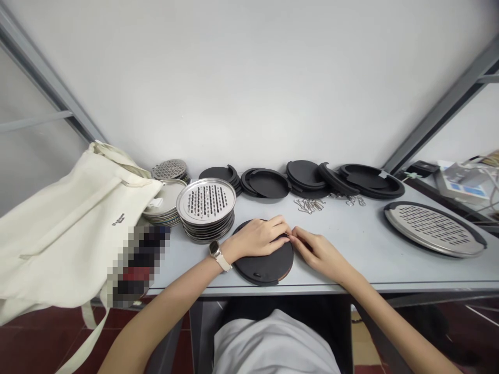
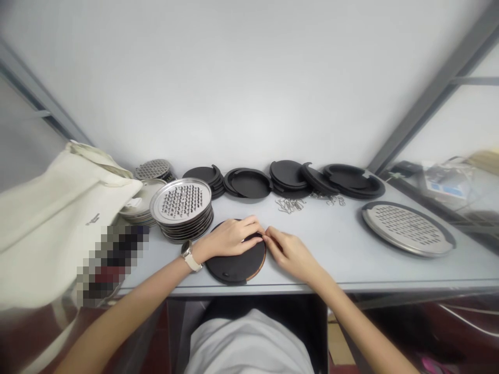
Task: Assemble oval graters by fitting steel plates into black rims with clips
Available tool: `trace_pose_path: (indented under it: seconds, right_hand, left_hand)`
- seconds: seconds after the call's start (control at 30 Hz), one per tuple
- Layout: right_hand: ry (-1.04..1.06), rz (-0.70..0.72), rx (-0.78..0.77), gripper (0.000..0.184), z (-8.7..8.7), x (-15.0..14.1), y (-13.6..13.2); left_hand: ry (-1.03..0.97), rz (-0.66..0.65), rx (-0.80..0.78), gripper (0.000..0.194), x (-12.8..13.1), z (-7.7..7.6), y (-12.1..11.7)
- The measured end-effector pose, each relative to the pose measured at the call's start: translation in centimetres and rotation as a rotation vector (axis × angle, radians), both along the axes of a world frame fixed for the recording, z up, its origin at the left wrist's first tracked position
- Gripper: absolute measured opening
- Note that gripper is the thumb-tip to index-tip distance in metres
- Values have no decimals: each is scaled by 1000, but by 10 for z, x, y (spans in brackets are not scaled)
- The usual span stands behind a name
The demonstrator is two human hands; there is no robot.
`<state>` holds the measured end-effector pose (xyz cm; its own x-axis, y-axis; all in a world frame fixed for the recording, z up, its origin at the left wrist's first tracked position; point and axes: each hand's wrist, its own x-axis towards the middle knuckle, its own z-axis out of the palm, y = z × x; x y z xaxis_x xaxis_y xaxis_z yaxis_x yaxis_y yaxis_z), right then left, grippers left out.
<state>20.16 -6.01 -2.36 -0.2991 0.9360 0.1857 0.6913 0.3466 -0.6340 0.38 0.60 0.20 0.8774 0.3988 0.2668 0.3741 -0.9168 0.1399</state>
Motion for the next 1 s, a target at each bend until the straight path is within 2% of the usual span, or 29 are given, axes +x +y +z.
trace_pose_path:
  seconds: [0.23, 0.43, 1.0]
  right_hand:
    - [-43, -22, -3, 27, 0, -2, 3]
    - [-96, -39, -8, 30, -3, -3, 5]
    - [-67, -23, 11, 29, -4, -2, 3]
  left_hand:
    - [-7, 14, 25, 24, 1, 2, -1]
    - [-57, 2, -24, 19, 2, 1, 0]
    - [-80, -32, -140, 17, 1, 2, 1]
